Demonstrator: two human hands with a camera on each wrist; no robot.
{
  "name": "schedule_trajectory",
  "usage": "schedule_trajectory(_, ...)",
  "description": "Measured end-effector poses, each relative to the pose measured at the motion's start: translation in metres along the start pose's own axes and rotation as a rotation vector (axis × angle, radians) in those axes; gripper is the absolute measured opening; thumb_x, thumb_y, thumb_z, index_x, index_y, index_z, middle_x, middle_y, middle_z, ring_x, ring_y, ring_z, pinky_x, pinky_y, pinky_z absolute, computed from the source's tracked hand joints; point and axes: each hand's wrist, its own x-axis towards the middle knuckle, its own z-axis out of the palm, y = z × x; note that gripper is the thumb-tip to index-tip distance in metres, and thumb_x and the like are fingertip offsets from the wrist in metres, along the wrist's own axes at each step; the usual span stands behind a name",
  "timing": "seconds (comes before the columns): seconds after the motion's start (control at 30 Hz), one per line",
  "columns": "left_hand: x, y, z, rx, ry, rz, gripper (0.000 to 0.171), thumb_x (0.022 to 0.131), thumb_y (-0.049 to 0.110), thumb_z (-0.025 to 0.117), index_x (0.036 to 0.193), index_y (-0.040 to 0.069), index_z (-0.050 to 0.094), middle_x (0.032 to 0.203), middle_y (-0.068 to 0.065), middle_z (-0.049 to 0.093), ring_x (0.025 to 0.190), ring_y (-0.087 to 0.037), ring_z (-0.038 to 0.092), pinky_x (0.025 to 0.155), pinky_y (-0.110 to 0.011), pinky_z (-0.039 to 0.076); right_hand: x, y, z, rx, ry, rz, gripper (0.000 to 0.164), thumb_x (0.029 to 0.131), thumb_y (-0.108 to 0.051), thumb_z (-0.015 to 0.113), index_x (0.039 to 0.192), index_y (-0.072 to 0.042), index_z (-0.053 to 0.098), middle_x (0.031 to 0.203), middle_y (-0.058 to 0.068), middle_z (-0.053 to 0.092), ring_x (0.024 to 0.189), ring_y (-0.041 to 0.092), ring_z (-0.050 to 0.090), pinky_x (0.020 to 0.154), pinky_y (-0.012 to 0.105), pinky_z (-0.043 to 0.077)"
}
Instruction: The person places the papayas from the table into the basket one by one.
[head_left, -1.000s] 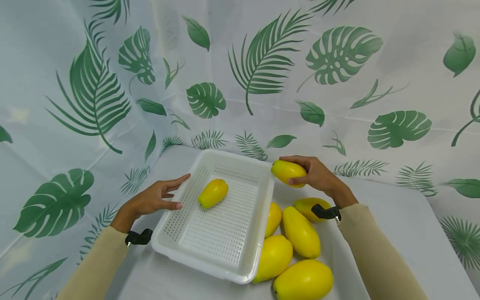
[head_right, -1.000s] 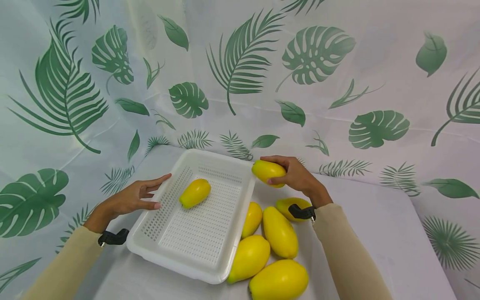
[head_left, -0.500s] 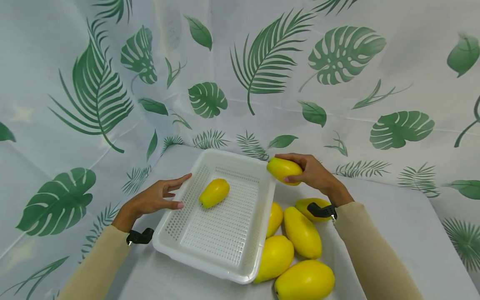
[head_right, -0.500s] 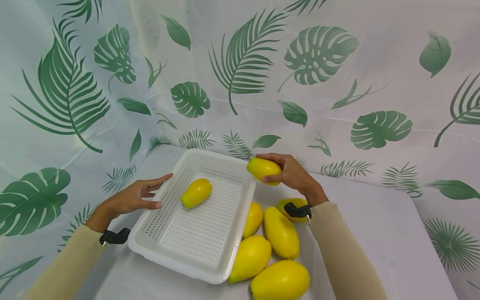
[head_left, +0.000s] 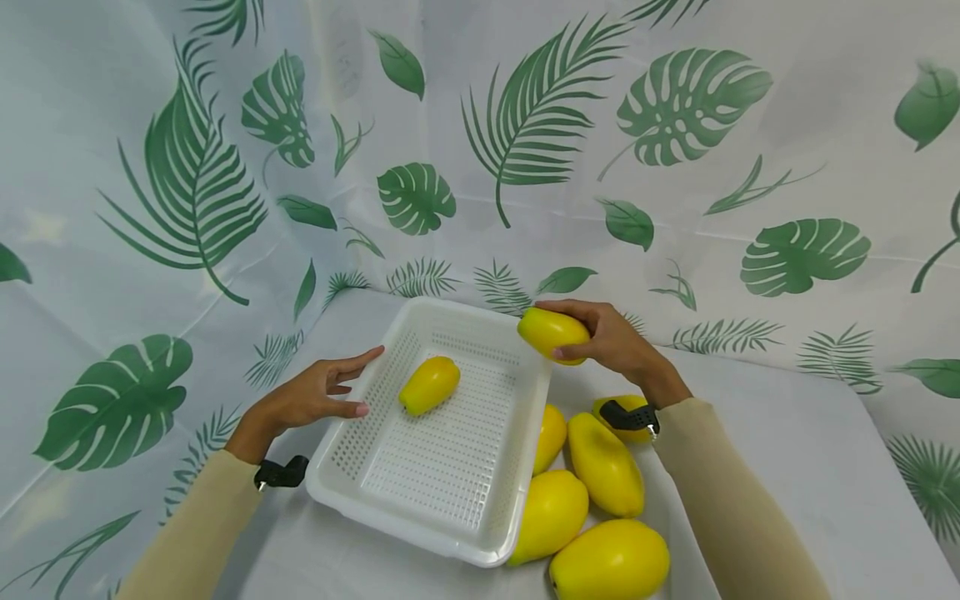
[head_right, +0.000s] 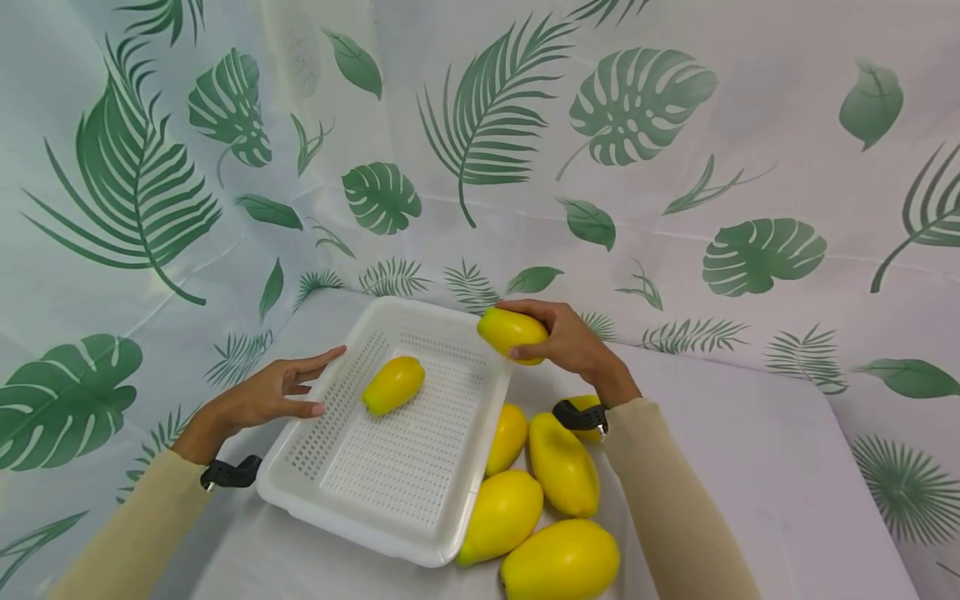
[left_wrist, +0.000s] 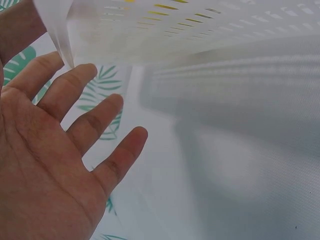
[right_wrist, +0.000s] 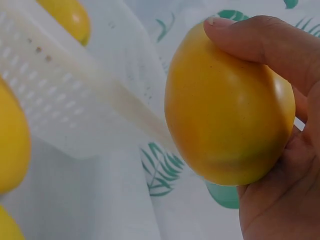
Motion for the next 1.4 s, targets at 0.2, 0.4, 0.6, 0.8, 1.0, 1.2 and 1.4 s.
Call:
schedule_trajectory(0.2, 0.001, 0.000, -0.001, -0.025, -0.010, 0.005, 0.089, 0.094, 0.023, 0.080, 0.169, 0.024, 0.032, 0.173, -0.012, 0.035, 0.145, -0.048, 0.053, 0.112, -0.070, 0.049, 0.007, -0.003, 0.007, 0.017, 0.004, -0.006, 0.071, 0.089, -0.011, 0.085, 0.154, -0.022, 0.058, 0.149, 0.004, 0.062, 0.114, 0.032, 0.062, 0.098, 0.028, 0.059)
schedule_trajectory(0.4, -0.001, -0.001, -0.001, -0.007, -0.004, 0.003, 0.089, 0.094, 0.025, 0.081, 0.169, 0.022, 0.032, 0.173, -0.012, 0.035, 0.145, -0.049, 0.053, 0.113, -0.072, 0.048, 0.013, -0.005, 0.015, 0.027, -0.006, -0.028, 0.070, 0.090, -0.011, 0.084, 0.154, -0.021, 0.058, 0.152, 0.006, 0.060, 0.116, 0.031, 0.062, 0.099, 0.026, 0.058)
schedule_trajectory(0.6, -0.001, -0.002, -0.002, -0.032, -0.002, 0.002, 0.090, 0.094, 0.027, 0.082, 0.168, 0.021, 0.032, 0.173, -0.010, 0.035, 0.144, -0.050, 0.054, 0.110, -0.069, 0.052, 0.018, -0.006, 0.023, 0.053, -0.011, -0.032, 0.070, 0.089, -0.010, 0.084, 0.153, -0.019, 0.059, 0.152, 0.007, 0.059, 0.116, 0.031, 0.062, 0.099, 0.026, 0.059)
schedule_trajectory(0.8, -0.002, -0.002, -0.002, -0.040, 0.000, -0.028, 0.091, 0.093, 0.030, 0.083, 0.168, 0.025, 0.033, 0.173, -0.008, 0.036, 0.141, -0.052, 0.055, 0.105, -0.063, 0.057, 0.022, -0.003, 0.029, 0.046, -0.008, -0.024, 0.071, 0.090, -0.011, 0.084, 0.155, -0.018, 0.057, 0.152, 0.007, 0.059, 0.116, 0.031, 0.062, 0.098, 0.028, 0.058)
schedule_trajectory(1.0, -0.002, -0.002, -0.001, -0.060, 0.000, -0.043, 0.090, 0.093, 0.030, 0.083, 0.168, 0.028, 0.033, 0.173, -0.006, 0.037, 0.139, -0.053, 0.057, 0.099, -0.057, 0.062, 0.024, -0.002, 0.031, 0.035, -0.002, -0.014, 0.072, 0.088, -0.013, 0.086, 0.154, -0.024, 0.058, 0.150, 0.004, 0.060, 0.117, 0.032, 0.061, 0.099, 0.030, 0.058)
schedule_trajectory(1.2, -0.002, -0.001, 0.000, -0.043, 0.004, -0.034, 0.090, 0.093, 0.028, 0.082, 0.168, 0.028, 0.033, 0.173, -0.004, 0.036, 0.141, -0.050, 0.057, 0.104, -0.061, 0.059, 0.027, 0.001, 0.033, 0.032, 0.001, -0.014, 0.071, 0.089, -0.014, 0.085, 0.154, -0.024, 0.058, 0.151, 0.006, 0.060, 0.117, 0.031, 0.061, 0.100, 0.030, 0.057)
schedule_trajectory(1.4, -0.001, 0.000, 0.000, -0.033, 0.005, -0.035, 0.091, 0.092, 0.034, 0.083, 0.168, 0.029, 0.033, 0.172, -0.003, 0.038, 0.144, -0.046, 0.055, 0.111, -0.065, 0.052, 0.029, 0.002, 0.036, 0.042, 0.005, -0.035, 0.072, 0.091, -0.010, 0.083, 0.157, -0.018, 0.054, 0.161, 0.007, 0.054, 0.142, 0.031, 0.055, 0.124, 0.045, 0.045)
